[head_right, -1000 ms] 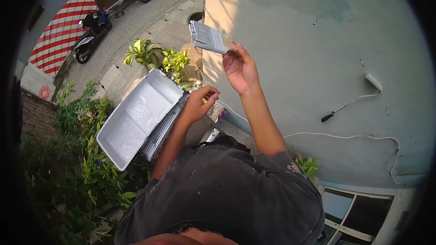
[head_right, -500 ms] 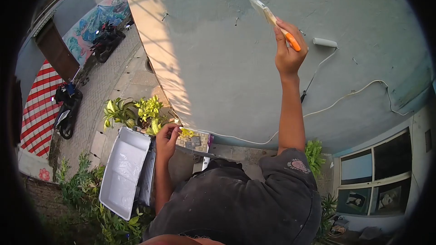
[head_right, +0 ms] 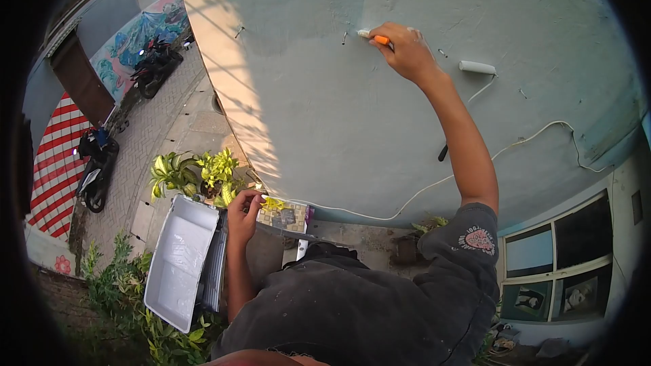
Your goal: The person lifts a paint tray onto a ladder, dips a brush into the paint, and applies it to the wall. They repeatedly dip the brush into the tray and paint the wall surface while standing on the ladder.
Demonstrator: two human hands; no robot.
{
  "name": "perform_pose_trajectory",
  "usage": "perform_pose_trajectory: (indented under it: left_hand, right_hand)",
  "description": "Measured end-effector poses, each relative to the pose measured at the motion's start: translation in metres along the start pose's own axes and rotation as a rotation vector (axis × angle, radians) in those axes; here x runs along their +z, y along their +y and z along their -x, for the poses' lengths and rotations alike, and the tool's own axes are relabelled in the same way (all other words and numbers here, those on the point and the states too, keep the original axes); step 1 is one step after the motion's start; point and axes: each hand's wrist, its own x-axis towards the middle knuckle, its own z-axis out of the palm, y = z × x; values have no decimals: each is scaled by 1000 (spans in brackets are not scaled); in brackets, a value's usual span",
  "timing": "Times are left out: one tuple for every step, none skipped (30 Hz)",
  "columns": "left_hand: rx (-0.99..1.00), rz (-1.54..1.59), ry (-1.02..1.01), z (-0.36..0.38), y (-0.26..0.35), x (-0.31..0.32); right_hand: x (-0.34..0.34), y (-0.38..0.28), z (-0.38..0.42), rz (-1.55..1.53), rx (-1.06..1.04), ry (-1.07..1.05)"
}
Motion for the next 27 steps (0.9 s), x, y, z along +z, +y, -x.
perform_pose_trajectory:
  left_hand:
    - [-9, -12, -9, -1, 0, 1]
    - [-17, -24, -19, -1, 1, 2]
    - [-19, -26, -23, -1, 0, 3]
    - [-33, -10, -15, -1, -1, 4]
    - [-48, 6, -6, -1, -2, 5]
    - [-47, 4, -6, 0, -3, 4]
    - [-55, 23, -2, 0, -4, 4]
    - [-66, 43, 2, 3, -5, 4]
    - [-70, 44, 2, 4, -3, 4]
    - [-62, 44, 0, 4, -1, 3]
    - [-52, 44, -2, 4, 0, 2]
    - [-53, 45, 0, 5, -1, 1]
    - [-56, 53, -2, 5, -2, 1]
    - [-59, 60, -3, 5, -3, 1]
    - [-61, 62, 1, 5, -3, 0]
    - [-52, 59, -4, 5, -3, 0]
    - [-41, 58, -10, 3, -2, 1]
    - [-43, 62, -14, 2, -3, 2]
    - [-48, 63, -19, 3, -3, 2]
    - [-56, 64, -26, 4, -4, 2]
    - [-63, 66, -34, 4, -5, 3]
    - [-58, 68, -35, 4, -6, 4]
    - [-52, 69, -36, 4, -7, 4]
    - [-54, 64, -45, 4, -8, 3]
    - [-57, 63, -48, 4, -7, 4]
    - [-57, 64, -47, 5, -7, 4]
    - [-55, 65, -45, 5, -6, 5]
  right_hand:
    - [-13, 5, -19, 13, -19, 27]
    - [-26, 11, -38, 27, -39, 54]
    - [-35, 20, -54, 82, -113, 145]
    - [-44, 24, -67, 138, -189, 238]
    - [-57, 13, -75, 137, -188, 239]
    - [-69, -4, -83, 206, -307, 396]
    - [-74, -14, -87, 275, -427, 552]
    - [-70, -15, -87, 261, -428, 578]
    - [-56, -5, -80, 258, -429, 574]
    - [-32, 13, -68, 314, -392, 483]
    - [-10, 24, -57, 370, -355, 392]
    - [5, 21, -42, 340, -321, 344]
    - [13, 11, -28, 310, -291, 297]
    - [15, 1, -19, 308, -298, 297]
    - [17, -10, -7, 258, -161, 141]
    - [18, -16, -2, 209, -21, -17]
    - [16, -13, -4, 212, -21, -20]
    - [12, -6, -8, 141, -15, -11]
    - [5, -1, -13, 70, -4, -4]
    - [-8, 5, -23, 67, 8, 34]
    - [-27, 10, -38, 64, 20, 71]
    - [-42, 23, -50, 130, -71, 180]
    - [-56, 31, -58, 195, -162, 289]
    - [-66, 22, -62, 194, -156, 285]
    - [-74, 8, -67, 207, -228, 423]
    - [-78, 1, -68, 220, -301, 562]
    - [-71, 10, -62, 219, -299, 560]
